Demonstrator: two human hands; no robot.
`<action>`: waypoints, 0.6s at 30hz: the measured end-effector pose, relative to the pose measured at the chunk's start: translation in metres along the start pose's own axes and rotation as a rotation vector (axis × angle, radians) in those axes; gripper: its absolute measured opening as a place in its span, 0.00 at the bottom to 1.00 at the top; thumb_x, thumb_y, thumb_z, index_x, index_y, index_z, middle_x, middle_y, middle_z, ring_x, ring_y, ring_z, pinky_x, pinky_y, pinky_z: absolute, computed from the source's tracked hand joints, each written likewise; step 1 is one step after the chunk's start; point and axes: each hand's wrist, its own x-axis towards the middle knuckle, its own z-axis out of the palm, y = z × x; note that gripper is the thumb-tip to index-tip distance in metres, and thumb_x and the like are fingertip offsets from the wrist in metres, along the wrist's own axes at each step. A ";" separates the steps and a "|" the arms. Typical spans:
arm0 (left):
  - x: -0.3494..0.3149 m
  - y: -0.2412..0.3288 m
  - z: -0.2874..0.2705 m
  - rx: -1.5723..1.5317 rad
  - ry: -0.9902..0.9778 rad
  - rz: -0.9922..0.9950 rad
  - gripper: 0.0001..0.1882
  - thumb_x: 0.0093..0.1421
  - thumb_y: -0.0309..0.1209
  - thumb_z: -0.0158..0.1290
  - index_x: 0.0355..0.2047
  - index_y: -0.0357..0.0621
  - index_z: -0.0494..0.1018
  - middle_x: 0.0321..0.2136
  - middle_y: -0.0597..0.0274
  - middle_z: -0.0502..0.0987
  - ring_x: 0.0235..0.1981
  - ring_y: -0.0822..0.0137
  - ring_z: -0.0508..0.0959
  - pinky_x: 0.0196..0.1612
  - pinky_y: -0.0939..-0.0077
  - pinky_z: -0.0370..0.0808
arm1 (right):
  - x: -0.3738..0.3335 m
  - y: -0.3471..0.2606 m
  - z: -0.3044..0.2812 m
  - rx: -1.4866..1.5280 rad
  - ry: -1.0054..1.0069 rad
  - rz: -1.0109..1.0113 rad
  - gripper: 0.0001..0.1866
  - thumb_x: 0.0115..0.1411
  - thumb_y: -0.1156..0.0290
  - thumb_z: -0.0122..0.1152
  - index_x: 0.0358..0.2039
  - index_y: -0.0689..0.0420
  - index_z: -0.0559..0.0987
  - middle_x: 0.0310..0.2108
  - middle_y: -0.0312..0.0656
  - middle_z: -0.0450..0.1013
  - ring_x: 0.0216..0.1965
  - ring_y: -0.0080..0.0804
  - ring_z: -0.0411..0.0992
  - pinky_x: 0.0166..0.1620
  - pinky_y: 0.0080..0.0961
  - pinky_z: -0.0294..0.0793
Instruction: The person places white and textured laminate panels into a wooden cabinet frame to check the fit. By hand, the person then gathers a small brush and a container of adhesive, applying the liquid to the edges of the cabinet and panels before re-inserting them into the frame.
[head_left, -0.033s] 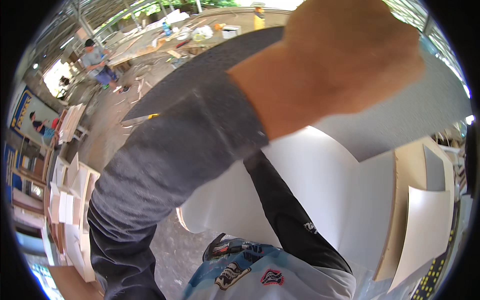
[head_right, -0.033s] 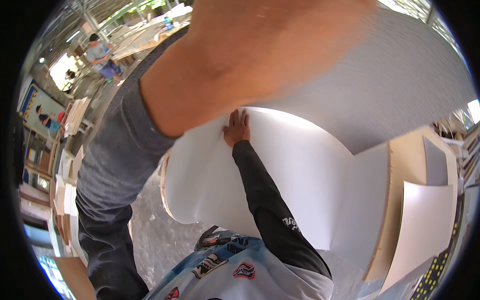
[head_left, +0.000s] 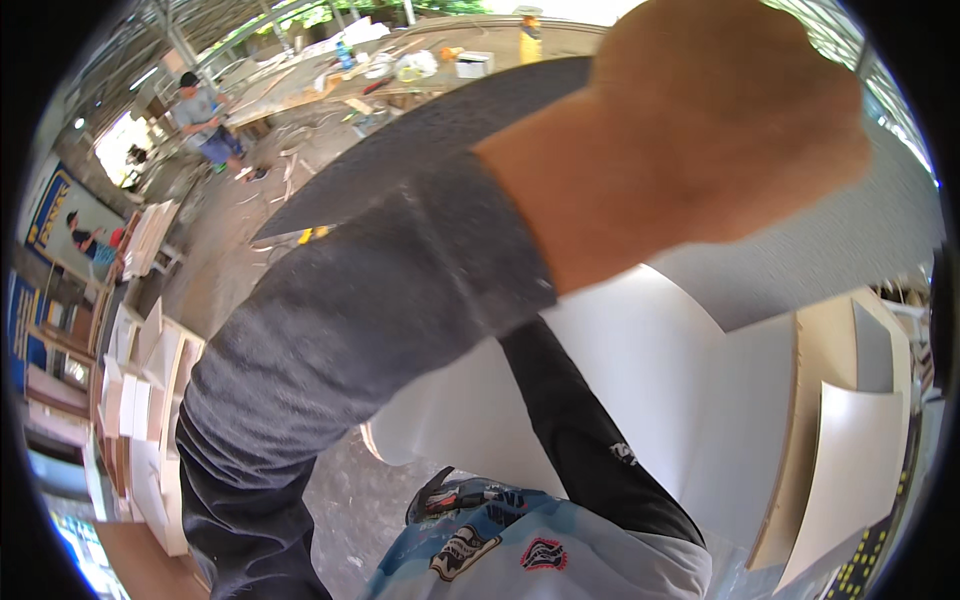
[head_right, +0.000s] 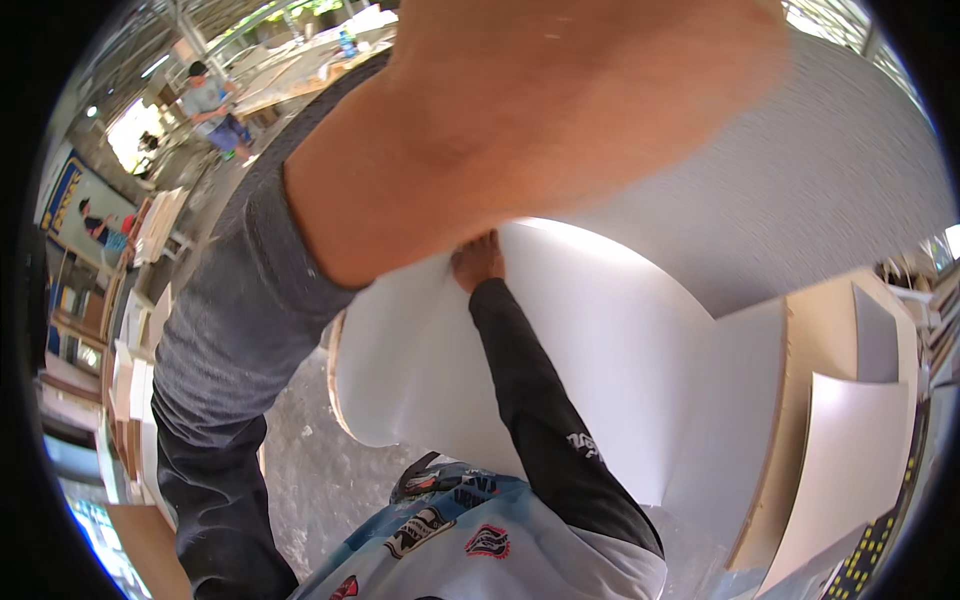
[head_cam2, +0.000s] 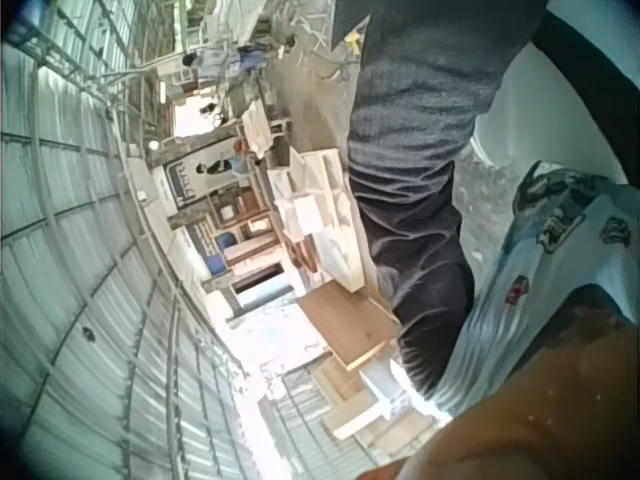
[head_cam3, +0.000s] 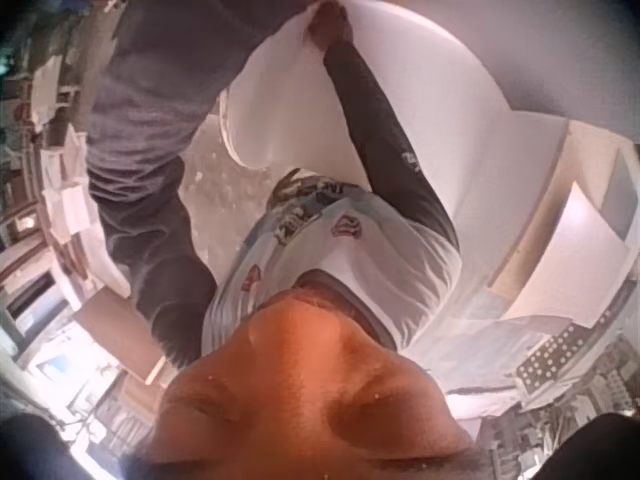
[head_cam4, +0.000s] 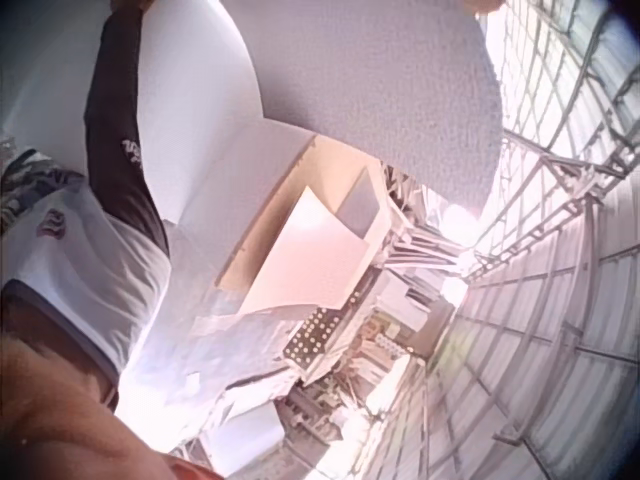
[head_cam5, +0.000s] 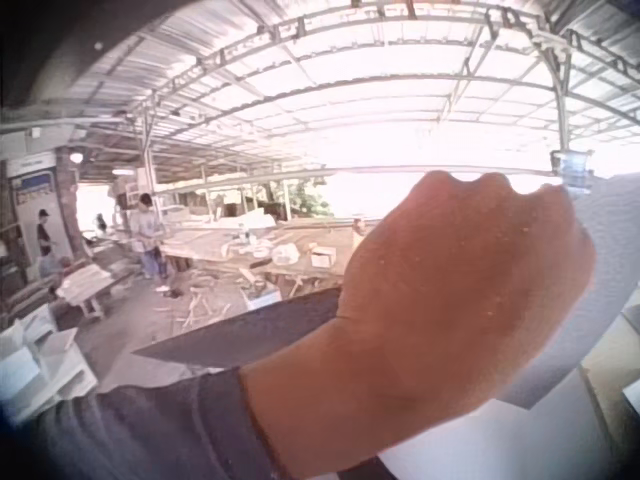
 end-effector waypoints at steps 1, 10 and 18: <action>0.000 0.003 -0.001 -0.009 0.002 -0.009 0.04 0.51 0.25 0.55 0.22 0.37 0.74 0.15 0.56 0.73 0.18 0.61 0.79 0.21 0.69 0.74 | 0.003 0.007 -0.006 -0.032 -0.013 -0.023 0.40 0.67 0.46 0.38 0.67 0.68 0.56 0.70 0.58 0.49 0.71 0.59 0.41 0.71 0.53 0.34; -0.011 0.031 -0.023 0.014 -0.017 -0.096 0.03 0.50 0.25 0.55 0.23 0.38 0.74 0.15 0.58 0.74 0.18 0.61 0.79 0.22 0.69 0.74 | -0.037 -0.013 -0.018 -0.423 -0.213 -0.150 0.45 0.63 0.45 0.47 0.64 0.74 0.56 0.67 0.65 0.51 0.70 0.62 0.42 0.71 0.53 0.36; -0.009 0.051 -0.038 0.056 -0.040 -0.151 0.03 0.50 0.25 0.55 0.23 0.39 0.74 0.14 0.59 0.75 0.19 0.62 0.80 0.23 0.69 0.75 | -0.305 -0.179 -0.064 0.339 -0.692 -0.592 0.29 0.55 0.50 0.62 0.49 0.61 0.74 0.53 0.55 0.67 0.57 0.49 0.65 0.60 0.44 0.62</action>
